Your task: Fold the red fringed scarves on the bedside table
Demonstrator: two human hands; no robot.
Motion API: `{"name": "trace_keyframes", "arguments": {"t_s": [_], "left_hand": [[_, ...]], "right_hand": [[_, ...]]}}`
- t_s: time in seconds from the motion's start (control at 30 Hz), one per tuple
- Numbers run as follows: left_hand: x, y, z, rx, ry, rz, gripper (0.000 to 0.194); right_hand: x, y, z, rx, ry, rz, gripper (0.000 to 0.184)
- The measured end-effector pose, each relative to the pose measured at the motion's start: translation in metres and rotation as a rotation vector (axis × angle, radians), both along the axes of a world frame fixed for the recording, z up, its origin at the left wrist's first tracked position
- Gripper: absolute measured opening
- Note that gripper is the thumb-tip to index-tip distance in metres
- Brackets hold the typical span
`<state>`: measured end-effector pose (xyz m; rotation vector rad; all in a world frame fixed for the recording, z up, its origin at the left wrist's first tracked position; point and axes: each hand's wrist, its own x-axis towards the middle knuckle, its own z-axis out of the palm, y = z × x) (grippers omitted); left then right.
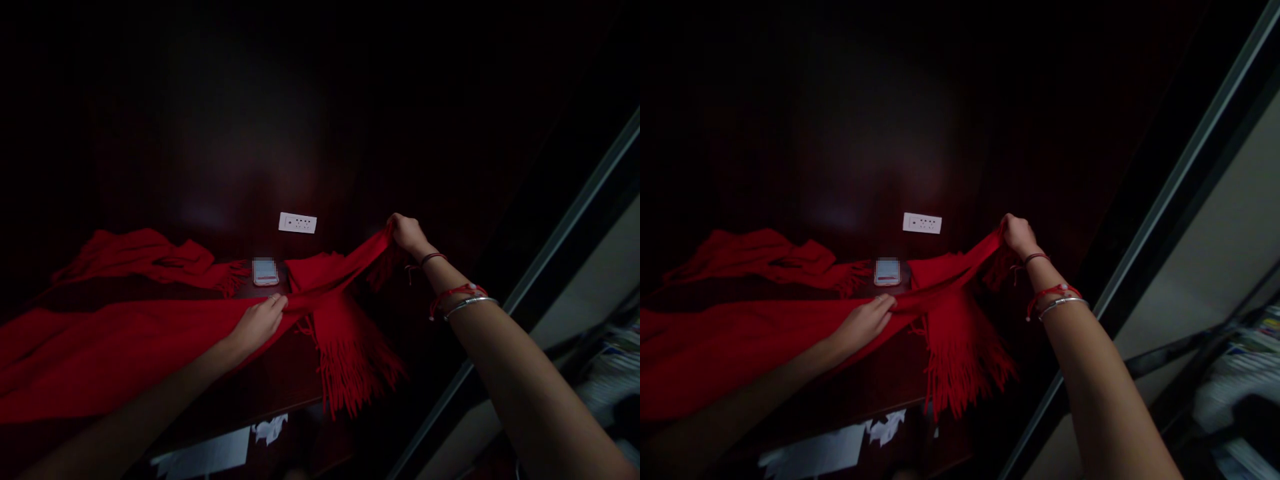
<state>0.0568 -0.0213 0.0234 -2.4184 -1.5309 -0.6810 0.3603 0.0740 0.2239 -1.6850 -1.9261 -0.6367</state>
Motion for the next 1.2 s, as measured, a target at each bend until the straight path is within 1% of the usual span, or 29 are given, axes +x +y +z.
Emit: {"name": "trace_keyframes", "arguments": {"t_s": [0.1, 0.2, 0.27, 0.37, 0.47, 0.57, 0.63, 0.7, 0.77, 0.83, 0.9, 0.93, 0.97, 1.0, 1.03, 1.07, 1.1, 1.13, 1.2], "left_hand": [[-0.026, 0.005, 0.027, 0.084, -0.053, 0.001, 0.022], [-0.052, 0.006, 0.056, 0.127, -0.139, -0.041, 0.018], [-0.065, 0.005, 0.073, 0.107, -0.185, -0.065, 0.015], [-0.081, 0.005, 0.092, 0.008, -0.207, -0.022, 0.016], [-0.100, 0.008, 0.102, -0.142, -0.259, -0.019, 0.024], [-0.121, 0.012, 0.103, -0.299, -0.316, -0.066, 0.033], [-0.132, 0.015, 0.103, -0.393, -0.272, -0.082, 0.030], [-0.139, 0.020, 0.105, -0.415, -0.204, -0.034, 0.026], [-0.143, 0.027, 0.113, -0.370, -0.137, 0.085, 0.023], [-0.143, 0.035, 0.127, -0.274, -0.057, 0.226, 0.020], [-0.142, 0.041, 0.141, -0.102, 0.028, 0.326, 0.020], [-0.141, 0.042, 0.147, 0.009, 0.062, 0.339, 0.022], [-0.141, 0.041, 0.149, 0.114, 0.089, 0.316, 0.025], [-0.141, 0.039, 0.147, 0.187, 0.111, 0.258, 0.028], [-0.141, 0.035, 0.141, 0.215, 0.128, 0.175, 0.029], [-0.140, 0.029, 0.130, 0.196, 0.143, 0.086, 0.029], [-0.139, 0.023, 0.115, 0.142, 0.155, -0.001, 0.028], [-0.138, 0.015, 0.098, 0.063, 0.168, -0.066, 0.025], [-0.131, -0.003, 0.059, -0.074, 0.185, -0.152, 0.021]], "right_hand": [[0.007, 0.000, 0.003, 0.020, 0.015, -0.012, 0.031], [0.011, -0.001, 0.001, 0.030, 0.022, 0.026, 0.034], [0.011, -0.002, -0.001, 0.019, 0.018, 0.051, 0.036], [0.006, -0.004, -0.006, -0.044, 0.006, 0.088, 0.035], [0.001, -0.005, -0.014, -0.165, 0.038, 0.139, 0.034], [-0.003, -0.002, -0.028, -0.382, 0.161, 0.163, 0.031], [-0.008, 0.001, -0.042, -0.532, 0.273, 0.188, 0.027], [-0.017, 0.005, -0.055, -0.627, 0.381, 0.225, 0.024], [-0.029, 0.011, -0.062, -0.633, 0.502, 0.254, 0.023], [-0.043, 0.017, -0.061, -0.555, 0.610, 0.271, 0.026], [-0.053, 0.021, -0.054, -0.439, 0.675, 0.286, 0.031], [-0.056, 0.021, -0.049, -0.370, 0.689, 0.289, 0.033], [-0.057, 0.020, -0.045, -0.288, 0.685, 0.288, 0.034], [-0.056, 0.017, -0.044, -0.192, 0.656, 0.284, 0.033], [-0.053, 0.012, -0.045, -0.099, 0.603, 0.278, 0.031], [-0.049, 0.005, -0.051, -0.023, 0.536, 0.273, 0.030], [-0.043, -0.004, -0.060, 0.028, 0.456, 0.270, 0.028], [-0.037, -0.014, -0.073, 0.027, 0.397, 0.272, 0.028], [-0.024, -0.036, -0.108, -0.046, 0.344, 0.272, 0.028]]}}
